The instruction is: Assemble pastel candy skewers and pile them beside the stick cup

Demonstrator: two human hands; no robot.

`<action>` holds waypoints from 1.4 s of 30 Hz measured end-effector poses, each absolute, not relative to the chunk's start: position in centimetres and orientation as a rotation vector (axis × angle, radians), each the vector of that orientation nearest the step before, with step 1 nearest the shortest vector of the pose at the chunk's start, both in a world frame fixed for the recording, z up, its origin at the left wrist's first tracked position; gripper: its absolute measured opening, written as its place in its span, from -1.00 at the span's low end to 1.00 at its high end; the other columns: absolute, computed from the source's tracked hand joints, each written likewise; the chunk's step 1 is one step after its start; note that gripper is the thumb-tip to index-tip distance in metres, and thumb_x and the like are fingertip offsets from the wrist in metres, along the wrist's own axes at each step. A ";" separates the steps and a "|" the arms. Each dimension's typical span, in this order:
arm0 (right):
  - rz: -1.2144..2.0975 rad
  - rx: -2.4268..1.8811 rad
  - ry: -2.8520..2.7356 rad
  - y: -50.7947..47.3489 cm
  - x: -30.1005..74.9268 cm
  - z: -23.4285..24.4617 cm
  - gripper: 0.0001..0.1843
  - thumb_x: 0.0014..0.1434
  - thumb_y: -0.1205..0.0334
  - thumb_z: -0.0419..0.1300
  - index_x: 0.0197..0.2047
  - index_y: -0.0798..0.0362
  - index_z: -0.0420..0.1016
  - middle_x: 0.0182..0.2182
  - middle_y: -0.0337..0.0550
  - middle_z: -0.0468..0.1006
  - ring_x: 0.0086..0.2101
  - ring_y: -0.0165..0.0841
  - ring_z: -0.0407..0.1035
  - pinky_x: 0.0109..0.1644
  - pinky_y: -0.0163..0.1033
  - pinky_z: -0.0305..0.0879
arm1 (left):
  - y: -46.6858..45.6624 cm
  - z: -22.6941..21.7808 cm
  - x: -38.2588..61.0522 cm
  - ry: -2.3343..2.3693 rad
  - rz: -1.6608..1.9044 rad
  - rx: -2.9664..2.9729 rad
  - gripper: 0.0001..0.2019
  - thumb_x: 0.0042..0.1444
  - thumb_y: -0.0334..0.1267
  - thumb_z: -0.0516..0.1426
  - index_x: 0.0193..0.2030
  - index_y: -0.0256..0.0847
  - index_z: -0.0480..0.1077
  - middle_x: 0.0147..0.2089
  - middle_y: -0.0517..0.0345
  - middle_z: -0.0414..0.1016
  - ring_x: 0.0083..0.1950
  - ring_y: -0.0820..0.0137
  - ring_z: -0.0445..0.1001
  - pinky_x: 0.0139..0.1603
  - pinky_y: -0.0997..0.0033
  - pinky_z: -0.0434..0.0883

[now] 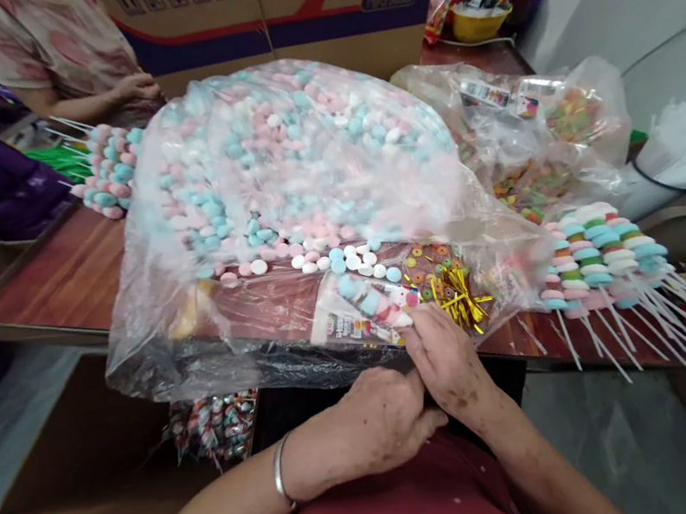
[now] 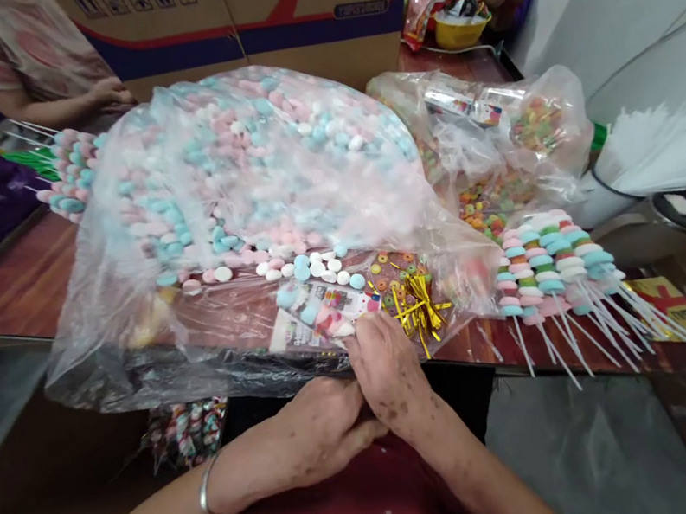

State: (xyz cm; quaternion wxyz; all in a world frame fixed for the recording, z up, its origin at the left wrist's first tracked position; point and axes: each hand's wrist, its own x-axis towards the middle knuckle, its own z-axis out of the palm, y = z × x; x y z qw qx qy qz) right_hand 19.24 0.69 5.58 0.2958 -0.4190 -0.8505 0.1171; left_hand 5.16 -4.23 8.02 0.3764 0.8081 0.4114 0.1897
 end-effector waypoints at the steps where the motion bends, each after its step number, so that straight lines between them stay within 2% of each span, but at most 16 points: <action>1: 0.286 -1.104 -2.304 0.8 19.4 5.4 -0.74 0.34 0.33 -0.08 -0.39 0.02 0.29 -0.46 -0.16 0.39 -0.40 -0.31 0.24 -0.31 -0.23 0.17 | -4.4 9.1 4.6 1.019 0.464 2.100 -0.83 0.28 -0.30 0.01 -0.20 -0.31 0.40 -0.35 0.04 0.52 -0.39 0.34 0.48 -0.31 0.35 0.44; 3: 0.226 -1.026 -2.406 0.8 19.6 5.4 -0.73 0.34 0.35 -0.09 -0.38 0.02 0.30 -0.48 -0.18 0.39 -0.44 -0.33 0.23 -0.36 -0.25 0.13 | -4.3 10.9 3.5 1.061 0.644 2.158 -0.78 0.33 -0.33 -0.07 -0.16 -0.32 0.38 -0.36 0.05 0.51 -0.38 0.36 0.47 -0.29 0.36 0.45; 5: 0.122 -0.884 -2.486 0.8 19.5 5.7 -0.71 0.34 0.37 -0.12 -0.35 0.05 0.35 -0.47 -0.16 0.42 -0.43 -0.32 0.24 -0.35 -0.24 0.12 | -3.9 11.8 2.4 1.168 0.833 2.256 -0.76 0.32 -0.38 -0.10 -0.06 -0.37 0.34 -0.20 -0.10 0.52 -0.17 0.26 0.49 -0.10 0.21 0.46; 7: -0.015 -0.751 -2.521 0.8 19.2 6.2 -0.67 0.35 0.39 -0.14 -0.32 0.09 0.40 -0.47 -0.12 0.43 -0.42 -0.30 0.23 -0.32 -0.20 0.11 | -2.9 11.9 1.3 1.188 0.776 2.307 -0.75 0.30 -0.37 -0.07 0.04 -0.40 0.29 -0.04 -0.23 0.48 0.02 0.15 0.44 0.05 0.05 0.40; 8: -0.079 -0.703 -2.535 0.7 18.9 6.5 -0.66 0.35 0.39 -0.14 -0.31 0.11 0.42 -0.47 -0.11 0.43 -0.42 -0.29 0.21 -0.31 -0.19 0.10 | -2.3 11.7 0.7 1.135 0.669 2.273 -0.74 0.30 -0.34 -0.04 0.06 -0.38 0.29 -0.01 -0.22 0.47 0.03 0.15 0.43 0.07 0.05 0.39; 11: -0.145 -0.566 -2.578 0.6 18.4 7.0 -0.66 0.34 0.42 -0.13 -0.31 0.14 0.44 -0.48 -0.11 0.41 -0.42 -0.28 0.17 -0.28 -0.17 0.08 | -0.4 10.6 -0.7 0.856 0.394 1.926 -0.76 0.25 -0.23 0.08 0.01 -0.27 0.33 -0.08 -0.03 0.50 -0.09 0.28 0.44 -0.04 0.25 0.43; 14: -0.120 -0.475 -2.596 0.6 18.3 7.3 -0.66 0.34 0.41 -0.11 -0.34 0.15 0.44 -0.49 -0.11 0.39 -0.41 -0.26 0.16 -0.25 -0.15 0.08 | 0.8 9.1 -1.2 0.657 0.300 1.405 -0.70 0.10 -0.09 0.23 -0.13 -0.22 0.36 -0.27 0.17 0.48 -0.28 0.40 0.44 -0.27 0.43 0.41; 18: -0.165 -0.457 -2.627 0.8 18.6 8.0 -0.68 0.33 0.41 -0.09 -0.35 0.14 0.44 -0.50 -0.11 0.38 -0.41 -0.25 0.16 -0.24 -0.13 0.08 | 1.1 7.7 -0.8 0.584 0.327 1.008 -0.56 -0.07 0.07 0.32 -0.25 -0.23 0.36 -0.42 0.25 0.40 -0.52 0.52 0.35 -0.49 0.51 0.28; 22: -0.178 -0.436 -2.638 1.0 19.3 8.0 -0.65 0.29 0.48 -0.12 -0.40 0.10 0.41 -0.49 -0.11 0.40 -0.41 -0.26 0.19 -0.24 -0.13 0.08 | 1.0 7.9 -0.7 0.576 0.365 1.102 -0.62 0.09 0.10 0.20 -0.34 -0.22 0.33 -0.47 0.26 0.31 -0.52 0.53 0.28 -0.50 0.51 0.28; 25: -0.104 -0.467 -2.677 1.2 19.8 7.1 -0.63 0.27 0.50 -0.15 -0.42 0.07 0.37 -0.52 -0.12 0.40 -0.45 -0.28 0.20 -0.28 -0.16 0.11 | 0.5 8.0 -0.5 0.655 0.338 1.504 -0.77 0.25 -0.09 0.06 -0.19 -0.24 0.33 -0.43 0.19 0.36 -0.48 0.45 0.34 -0.47 0.46 0.34; 27: -0.003 -0.502 -2.702 1.5 20.3 6.4 -0.64 0.25 0.51 -0.15 -0.42 0.06 0.36 -0.53 -0.14 0.41 -0.48 -0.30 0.21 -0.31 -0.18 0.13 | -0.3 7.7 -0.1 0.825 0.352 1.960 -0.73 0.28 -0.22 0.03 0.02 -0.36 0.28 -0.33 0.03 0.48 -0.39 0.34 0.43 -0.41 0.38 0.39; 29: 0.217 -0.537 -2.739 1.7 20.8 6.2 -0.67 0.25 0.48 -0.14 -0.38 0.06 0.36 -0.51 -0.15 0.45 -0.48 -0.33 0.25 -0.33 -0.21 0.15 | -1.1 7.3 0.4 0.991 0.384 2.431 -0.66 0.28 -0.33 0.01 0.13 -0.50 0.20 -0.23 -0.15 0.53 -0.29 0.26 0.49 -0.30 0.30 0.42; 31: 0.571 -0.592 -2.766 1.9 21.3 6.4 -0.70 0.28 0.43 -0.15 -0.34 0.04 0.35 -0.46 -0.18 0.47 -0.46 -0.37 0.28 -0.34 -0.25 0.18 | -1.8 7.0 0.8 1.050 0.453 2.808 -0.72 0.29 -0.41 -0.04 0.08 -0.54 0.24 -0.24 -0.16 0.53 -0.28 0.26 0.49 -0.26 0.29 0.42; 36: 1.301 -0.987 -2.623 2.2 21.8 7.5 -0.63 0.35 0.15 -0.18 -0.49 0.02 0.13 -0.53 -0.28 0.31 -0.50 -0.43 0.14 -0.41 -0.30 0.10 | -1.8 7.2 1.0 0.895 0.753 3.225 -0.85 0.28 -0.41 -0.01 -0.25 -0.33 0.38 -0.38 0.07 0.46 -0.40 0.40 0.42 -0.36 0.37 0.37; 39: 1.565 -1.094 -2.453 1.8 21.6 7.7 -0.63 0.33 0.10 -0.16 -0.51 0.01 0.05 -0.54 -0.31 0.21 -0.49 -0.45 0.08 -0.43 -0.32 0.06 | -2.0 7.6 1.0 0.847 0.851 3.229 -0.89 0.25 -0.42 0.03 -0.26 -0.30 0.38 -0.38 0.09 0.45 -0.41 0.42 0.41 -0.39 0.40 0.36; 42: 1.615 -1.049 -2.359 1.1 21.3 7.7 -0.65 0.30 0.17 -0.12 -0.53 0.03 0.08 -0.55 -0.32 0.22 -0.48 -0.47 0.09 -0.41 -0.33 0.05 | -2.6 7.5 0.9 0.861 0.761 3.158 -0.88 0.25 -0.42 0.02 -0.23 -0.35 0.39 -0.35 0.03 0.46 -0.37 0.37 0.42 -0.34 0.35 0.40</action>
